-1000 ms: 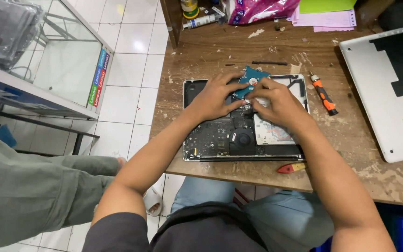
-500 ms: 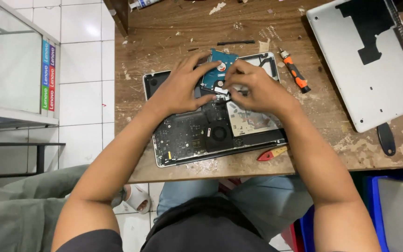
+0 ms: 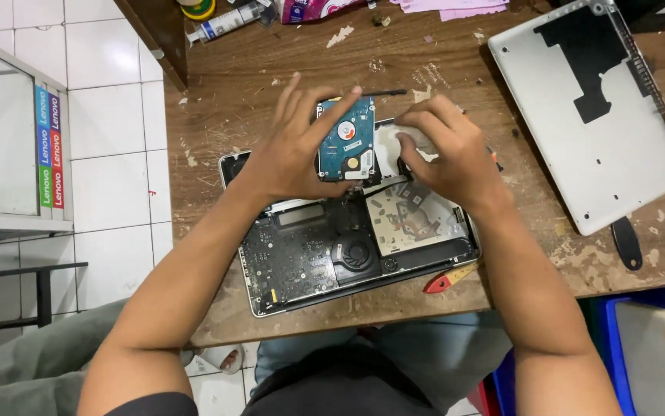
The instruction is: The person wipes the exterior surfaces of two hard drives with a white cloth, handling them one at a time. The first drive is cleaned and set aside, then a second drive is retrieved from a red box and cleaned in the same manner.
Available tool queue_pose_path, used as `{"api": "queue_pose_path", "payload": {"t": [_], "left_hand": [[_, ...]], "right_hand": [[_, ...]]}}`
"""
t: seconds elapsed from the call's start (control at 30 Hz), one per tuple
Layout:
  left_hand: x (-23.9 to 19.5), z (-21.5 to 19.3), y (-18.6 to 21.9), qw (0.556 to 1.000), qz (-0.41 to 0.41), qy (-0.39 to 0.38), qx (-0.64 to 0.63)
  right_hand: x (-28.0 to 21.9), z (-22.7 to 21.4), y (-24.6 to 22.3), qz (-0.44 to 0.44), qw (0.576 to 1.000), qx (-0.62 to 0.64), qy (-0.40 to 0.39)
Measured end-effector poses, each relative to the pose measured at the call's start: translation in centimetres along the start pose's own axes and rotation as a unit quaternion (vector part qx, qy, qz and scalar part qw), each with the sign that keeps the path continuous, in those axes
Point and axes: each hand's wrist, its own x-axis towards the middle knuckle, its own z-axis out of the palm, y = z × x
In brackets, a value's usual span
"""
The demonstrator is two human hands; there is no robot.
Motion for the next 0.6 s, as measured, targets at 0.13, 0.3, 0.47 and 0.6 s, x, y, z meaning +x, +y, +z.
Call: {"api": "queue_pose_path", "payload": {"t": [0.13,0.3,0.47,0.6], "left_hand": [[-1.0,0.5,-0.2,0.995,0.025,0.087,-0.03],[-1.6,0.1,1.5,0.987,0.047,0.103,-0.114],[-1.4,-0.6,3.3,0.983,0.09,0.079,-0.141],[-1.3,-0.8,4.1,0.978,0.114,0.074,-0.158]], "right_hand": [[-0.4,0.7,0.1,-0.113,0.986,0.036,0.114],[0.2,0.9,-3.2,-0.136,0.971,0.159,0.119],[-0.3,1.7,-3.7,-0.146,0.964,0.179,0.135],[-0.4,1.5,-3.2,-0.14,0.955,0.149,0.215]]}}
